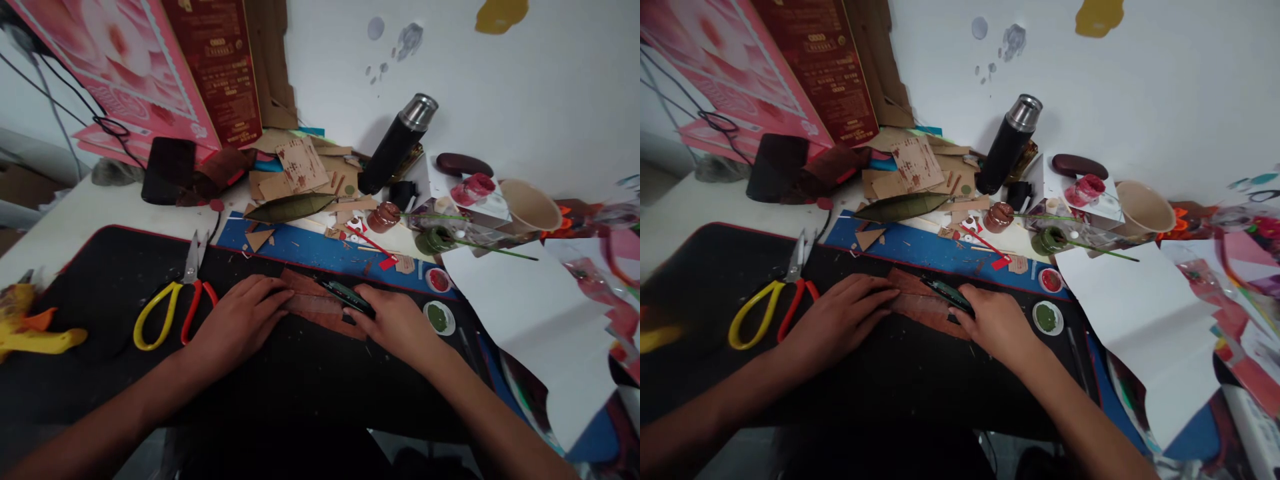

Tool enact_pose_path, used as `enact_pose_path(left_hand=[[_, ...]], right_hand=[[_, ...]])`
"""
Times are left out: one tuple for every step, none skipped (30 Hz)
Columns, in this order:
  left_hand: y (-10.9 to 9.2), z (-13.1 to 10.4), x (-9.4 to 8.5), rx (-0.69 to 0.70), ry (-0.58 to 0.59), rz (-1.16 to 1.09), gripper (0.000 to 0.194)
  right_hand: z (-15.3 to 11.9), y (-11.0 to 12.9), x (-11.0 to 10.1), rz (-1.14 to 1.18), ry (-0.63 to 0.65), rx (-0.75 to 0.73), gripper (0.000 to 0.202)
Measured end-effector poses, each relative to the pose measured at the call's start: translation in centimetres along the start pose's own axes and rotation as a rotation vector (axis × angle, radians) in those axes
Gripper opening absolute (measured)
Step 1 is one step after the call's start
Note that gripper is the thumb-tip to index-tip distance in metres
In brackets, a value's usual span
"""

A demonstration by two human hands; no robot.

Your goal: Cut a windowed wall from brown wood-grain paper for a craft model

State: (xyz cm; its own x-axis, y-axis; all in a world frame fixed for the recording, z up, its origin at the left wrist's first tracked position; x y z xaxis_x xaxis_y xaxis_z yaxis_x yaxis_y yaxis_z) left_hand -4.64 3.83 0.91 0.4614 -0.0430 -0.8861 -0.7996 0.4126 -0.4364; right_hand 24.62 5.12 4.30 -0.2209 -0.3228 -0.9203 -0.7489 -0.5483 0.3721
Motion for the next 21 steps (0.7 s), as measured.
enact_pose_path(left_hand=[[0.0, 0.0, 0.0, 0.002, -0.004, 0.007, 0.029], [0.0, 0.1, 0.1, 0.0, -0.004, 0.011, 0.029], [0.0, 0.2, 0.1, -0.004, -0.003, 0.01, 0.029], [0.1, 0.2, 0.1, -0.01, 0.0, 0.002, 0.029], [0.1, 0.3, 0.0, -0.018, 0.005, -0.011, 0.029], [0.1, 0.4, 0.0, -0.025, 0.012, -0.028, 0.029], [0.1, 0.5, -0.1, -0.034, 0.019, -0.048, 0.029], [0.1, 0.5, -0.1, -0.042, 0.026, -0.067, 0.029], [0.2, 0.6, -0.1, -0.05, 0.03, -0.084, 0.028], [0.2, 0.6, -0.2, -0.055, 0.033, -0.098, 0.028], [0.2, 0.7, -0.2, -0.056, 0.032, -0.108, 0.028], [0.2, 0.7, -0.2, -0.055, 0.026, -0.11, 0.028], [0.2, 0.8, -0.2, -0.052, 0.018, -0.106, 0.028], [0.2, 0.9, -0.1, -0.049, 0.008, -0.098, 0.027], [0.2, 0.9, -0.1, -0.049, -0.002, -0.087, 0.026], [0.2, 1.0, 0.0, -0.048, -0.015, -0.078, 0.026], [0.1, 1.1, 0.1, -0.045, -0.029, -0.071, 0.025], [0.1, 1.1, 0.2, -0.037, -0.046, -0.064, 0.024], [0.0, 1.1, 0.3, -0.027, -0.063, -0.057, 0.023], [0.0, 1.1, 0.3, -0.017, -0.083, -0.044, 0.022], [-0.1, 1.1, 0.4, -0.01, -0.103, -0.022, 0.022]], right_hand=[[-0.1, 0.0, 0.0, 0.006, 0.003, 0.002, 0.018], [-0.2, 0.0, 0.0, 0.009, 0.002, 0.002, 0.018], [-0.3, 0.0, 0.0, 0.01, -0.003, 0.001, 0.018], [-0.4, 0.0, 0.0, 0.008, -0.006, 0.0, 0.017], [-0.5, 0.0, 0.0, 0.006, -0.006, -0.003, 0.017], [-0.6, 0.0, 0.1, 0.005, -0.005, -0.005, 0.018], [-0.7, 0.0, 0.1, 0.006, 0.0, -0.005, 0.018], [-0.8, 0.0, 0.1, 0.008, 0.004, -0.007, 0.019], [-0.9, 0.0, 0.2, 0.011, 0.007, -0.01, 0.02], [-0.9, 0.0, 0.2, 0.013, 0.01, -0.014, 0.022], [-1.0, 0.0, 0.3, 0.014, 0.009, -0.015, 0.024], [-1.0, 0.0, 0.3, 0.013, 0.009, -0.015, 0.025], [-1.1, 0.0, 0.4, 0.012, 0.009, -0.014, 0.026], [-1.1, 0.0, 0.4, 0.011, 0.009, -0.011, 0.026], [-1.1, 0.0, 0.4, 0.01, 0.007, -0.006, 0.027], [-1.1, 0.1, 0.4, 0.01, 0.008, -0.003, 0.027], [-1.0, 0.1, 0.4, 0.012, 0.011, -0.001, 0.027], [-1.0, 0.2, 0.4, 0.012, 0.014, 0.002, 0.027], [-1.0, 0.3, 0.4, 0.012, 0.014, 0.004, 0.028], [-0.9, 0.4, 0.4, 0.01, 0.014, 0.005, 0.027], [-0.9, 0.5, 0.3, 0.008, 0.013, 0.004, 0.027]])
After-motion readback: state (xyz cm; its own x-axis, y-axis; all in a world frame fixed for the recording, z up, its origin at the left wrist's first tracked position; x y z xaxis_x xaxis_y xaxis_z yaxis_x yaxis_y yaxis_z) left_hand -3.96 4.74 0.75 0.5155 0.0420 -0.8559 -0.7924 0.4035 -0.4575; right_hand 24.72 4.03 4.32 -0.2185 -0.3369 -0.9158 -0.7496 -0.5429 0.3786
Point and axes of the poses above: each hand's wrist, its own z-axis towards the middle knuckle, its own x-axis out of the palm, y = z × x, the point moved 1 cm from there along z, towards the middle knuckle, and after that the axes turned 12 degrees about -x, right-handed, at the moved point
